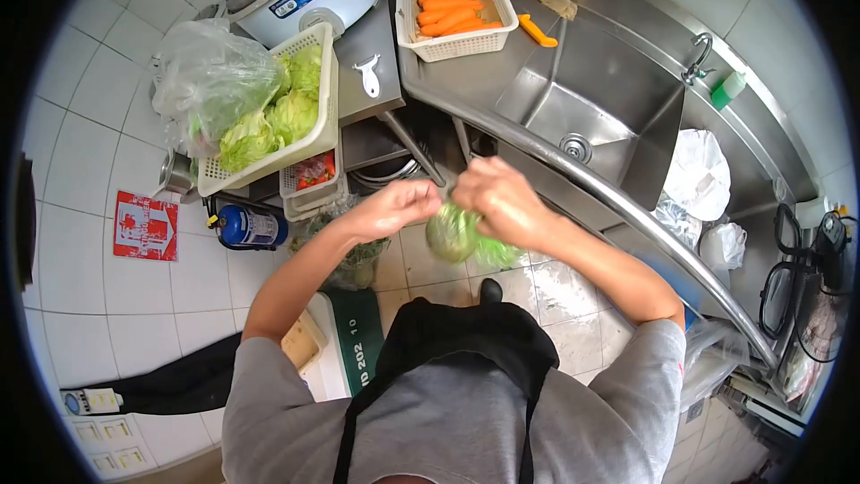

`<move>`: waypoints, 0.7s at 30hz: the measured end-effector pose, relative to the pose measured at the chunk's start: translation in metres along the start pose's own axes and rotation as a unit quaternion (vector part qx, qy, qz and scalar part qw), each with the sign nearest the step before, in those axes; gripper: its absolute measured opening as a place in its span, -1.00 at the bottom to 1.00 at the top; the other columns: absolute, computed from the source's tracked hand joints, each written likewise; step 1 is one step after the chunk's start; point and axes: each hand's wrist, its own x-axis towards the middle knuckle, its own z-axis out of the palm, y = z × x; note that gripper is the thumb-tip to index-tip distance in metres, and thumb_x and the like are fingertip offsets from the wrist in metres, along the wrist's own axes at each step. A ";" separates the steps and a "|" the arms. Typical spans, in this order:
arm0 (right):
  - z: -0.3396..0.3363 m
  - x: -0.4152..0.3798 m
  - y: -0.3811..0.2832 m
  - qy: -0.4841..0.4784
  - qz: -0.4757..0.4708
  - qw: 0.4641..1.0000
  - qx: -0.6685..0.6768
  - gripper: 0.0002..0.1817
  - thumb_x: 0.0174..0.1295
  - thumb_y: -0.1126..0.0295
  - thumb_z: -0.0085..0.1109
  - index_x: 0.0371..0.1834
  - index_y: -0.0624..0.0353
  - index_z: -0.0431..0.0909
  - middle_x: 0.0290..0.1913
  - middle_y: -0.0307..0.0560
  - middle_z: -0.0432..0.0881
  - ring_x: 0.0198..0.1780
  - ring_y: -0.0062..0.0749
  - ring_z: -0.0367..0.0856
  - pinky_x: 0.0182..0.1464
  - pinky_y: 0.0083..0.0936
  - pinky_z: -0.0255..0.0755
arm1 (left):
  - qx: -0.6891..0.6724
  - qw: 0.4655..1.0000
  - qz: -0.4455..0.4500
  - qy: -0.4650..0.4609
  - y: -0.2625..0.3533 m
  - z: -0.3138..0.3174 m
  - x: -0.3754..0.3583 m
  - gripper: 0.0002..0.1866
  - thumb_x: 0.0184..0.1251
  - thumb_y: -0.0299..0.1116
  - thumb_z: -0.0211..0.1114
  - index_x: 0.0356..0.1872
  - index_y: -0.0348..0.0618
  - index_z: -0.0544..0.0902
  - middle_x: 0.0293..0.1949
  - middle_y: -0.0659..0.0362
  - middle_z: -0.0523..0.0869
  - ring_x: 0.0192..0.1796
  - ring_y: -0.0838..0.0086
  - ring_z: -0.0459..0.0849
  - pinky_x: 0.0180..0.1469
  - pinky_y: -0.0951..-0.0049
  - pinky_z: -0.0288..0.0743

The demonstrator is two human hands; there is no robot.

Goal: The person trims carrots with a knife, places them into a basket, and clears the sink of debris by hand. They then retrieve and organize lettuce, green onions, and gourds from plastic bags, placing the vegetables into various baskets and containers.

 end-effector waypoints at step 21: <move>-0.038 0.038 0.178 0.089 0.344 0.723 0.593 -0.59 0.16 0.19 0.19 -0.10 0.33 0.51 -0.18 -0.16 0.58 -0.10 -0.55 0.48 0.00 -0.59 0.32 | -0.028 0.966 0.245 0.072 0.079 -0.102 0.174 -0.78 0.39 -0.28 0.01 -0.32 -0.26 0.42 -0.44 0.34 0.43 -0.35 0.71 0.35 -0.25 0.66 0.31</move>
